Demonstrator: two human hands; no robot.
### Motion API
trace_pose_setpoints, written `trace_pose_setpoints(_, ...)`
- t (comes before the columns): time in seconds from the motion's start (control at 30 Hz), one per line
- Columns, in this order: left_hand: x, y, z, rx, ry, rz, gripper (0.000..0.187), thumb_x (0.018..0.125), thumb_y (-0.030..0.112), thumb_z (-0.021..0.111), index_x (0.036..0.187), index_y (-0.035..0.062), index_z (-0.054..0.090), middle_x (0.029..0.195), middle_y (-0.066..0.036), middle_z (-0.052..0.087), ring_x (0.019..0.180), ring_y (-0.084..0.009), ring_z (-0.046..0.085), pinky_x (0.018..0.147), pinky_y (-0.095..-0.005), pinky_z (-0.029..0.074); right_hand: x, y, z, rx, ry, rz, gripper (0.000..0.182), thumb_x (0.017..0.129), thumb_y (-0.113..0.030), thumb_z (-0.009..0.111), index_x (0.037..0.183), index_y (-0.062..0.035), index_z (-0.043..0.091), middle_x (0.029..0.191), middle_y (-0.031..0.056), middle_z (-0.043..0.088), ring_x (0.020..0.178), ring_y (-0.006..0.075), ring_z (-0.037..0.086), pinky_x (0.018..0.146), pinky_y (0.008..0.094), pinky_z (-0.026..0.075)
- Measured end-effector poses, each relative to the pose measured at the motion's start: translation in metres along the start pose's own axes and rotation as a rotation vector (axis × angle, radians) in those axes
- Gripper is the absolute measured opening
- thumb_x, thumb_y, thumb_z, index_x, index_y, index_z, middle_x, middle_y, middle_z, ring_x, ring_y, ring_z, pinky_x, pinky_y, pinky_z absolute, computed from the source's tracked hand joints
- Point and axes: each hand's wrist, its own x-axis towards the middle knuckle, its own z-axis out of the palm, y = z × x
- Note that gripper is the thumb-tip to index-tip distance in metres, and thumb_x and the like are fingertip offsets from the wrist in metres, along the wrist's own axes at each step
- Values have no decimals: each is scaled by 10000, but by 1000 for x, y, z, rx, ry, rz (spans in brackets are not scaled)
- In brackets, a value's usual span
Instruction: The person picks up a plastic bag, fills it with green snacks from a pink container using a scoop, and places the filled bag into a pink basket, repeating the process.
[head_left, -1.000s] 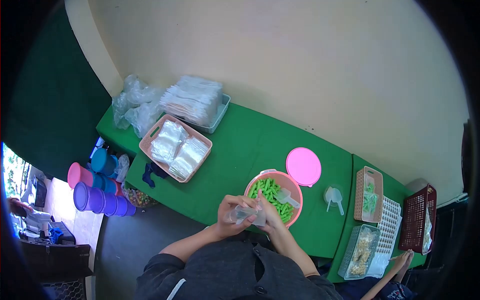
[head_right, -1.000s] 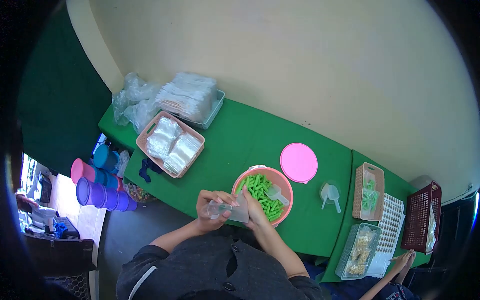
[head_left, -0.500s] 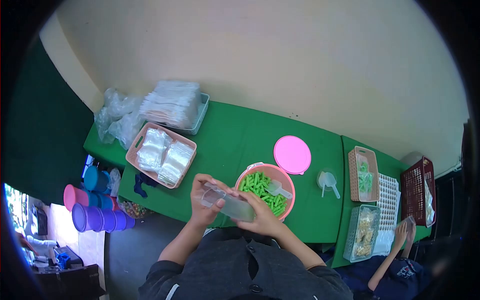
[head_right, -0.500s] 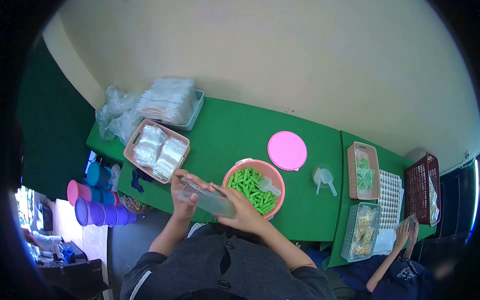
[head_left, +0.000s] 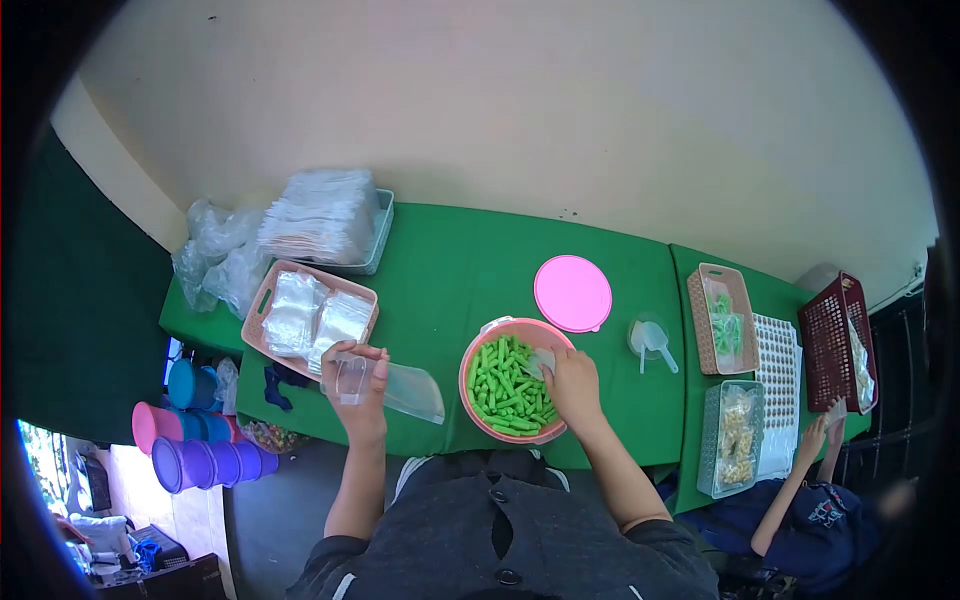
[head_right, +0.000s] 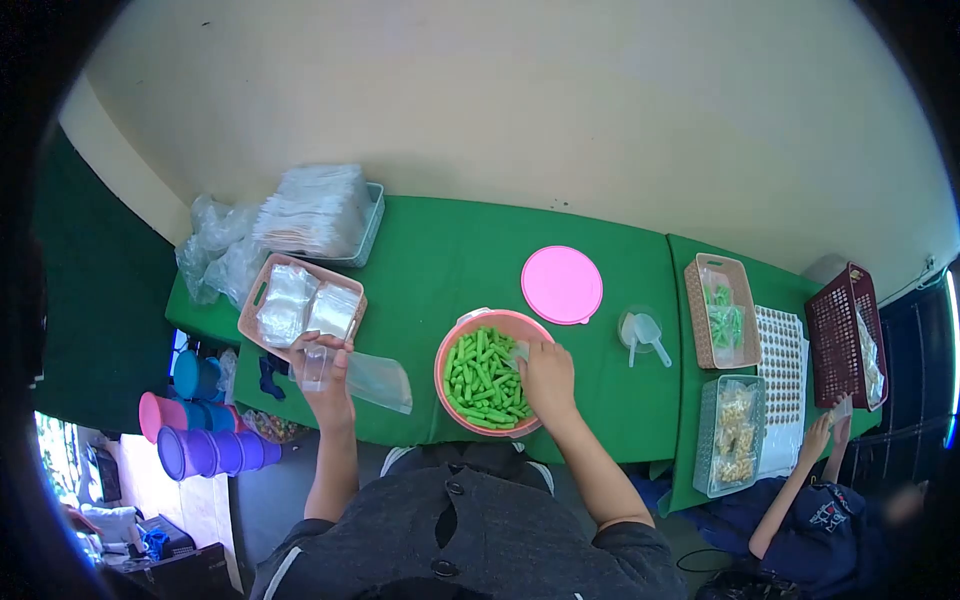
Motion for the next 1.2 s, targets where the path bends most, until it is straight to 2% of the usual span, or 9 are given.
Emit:
trace_pose_setpoints(0.13, -6, -1, 0, 235, -30, -50, 437, 836, 25, 699, 1204, 43, 464, 984, -72, 568, 932, -156, 574, 870, -306, 474, -5, 8, 11, -81, -2, -78, 427, 762, -120, 707, 1158, -13, 590, 942, 139, 649, 894, 321, 621, 779, 432, 451)
trace_pose_setpoints(0.27, -12, -8, -1, 221, -83, -87, 433, 822, 27, 710, 1193, 49, 487, 974, -65, 584, 929, -153, 582, 856, -295, 477, 8, 4, -3, -169, 55, -164, 401, 760, -89, 641, 1155, -29, 608, 900, 97, 639, 857, 267, 616, 743, 393, 458)
trace_pose_setpoints(0.43, -20, -52, 2, 726, -435, -260, 519, 768, 217, 807, 1154, 24, 521, 1005, -128, 625, 934, -210, 614, 839, -352, 496, 41, 5, 12, -342, 19, -409, 361, 785, -68, 577, 1140, -17, 623, 843, 68, 646, 845, 197, 626, 724, 340, 462)
trace_pose_setpoints(0.53, -49, -92, 5, 665, -492, -335, 590, 751, 304, 818, 1172, 30, 508, 992, -146, 636, 948, -241, 628, 844, -383, 495, 58, 15, 21, -477, -39, -412, 391, 788, -80, 580, 1174, -29, 618, 853, 64, 659, 848, 203, 629, 760, 343, 463)
trace_pose_setpoints(0.73, -59, -98, 7, 564, -397, -459, 595, 754, 289, 822, 1187, 47, 494, 975, -126, 657, 931, -224, 647, 852, -364, 500, 52, 23, 4, -350, -121, -504, 467, 777, -58, 561, 1243, -50, 585, 851, 52, 639, 837, 210, 613, 786, 364, 441)
trace_pose_setpoints(0.93, -57, -100, 8, 545, -398, -481, 562, 744, 259, 833, 1163, 52, 519, 979, -118, 666, 917, -203, 655, 837, -354, 508, 45, 25, 40, -373, 143, -486, 469, 777, -32, 553, 1245, -19, 589, 834, 77, 659, 804, 216, 640, 797, 375, 459)
trace_pose_setpoints(1.0, -60, -101, 6, 538, -387, -499, 560, 740, 256, 837, 1157, 53, 525, 978, -115, 667, 917, -200, 654, 834, -353, 509, 45, 23, 18, -211, -68, -398, 449, 777, -46, 553, 1222, -18, 604, 795, 65, 647, 782, 205, 630, 772, 366, 462)
trace_pose_setpoints(1.13, -58, -103, 8, 508, -372, -513, 557, 735, 250, 841, 1153, 55, 530, 966, -109, 671, 908, -191, 655, 828, -346, 513, 45, 26, 10, -221, -89, -414, 437, 777, -49, 551, 1208, -25, 617, 756, 62, 630, 754, 203, 619, 760, 346, 455)
trace_pose_setpoints(1.2, -58, -102, 6, 507, -381, -532, 551, 736, 249, 840, 1150, 55, 532, 961, -108, 672, 905, -189, 656, 827, -344, 514, 42, 18, 24, -285, 90, -471, 433, 773, -45, 554, 1200, -33, 624, 750, 72, 630, 743, 216, 619, 765, 358, 445)
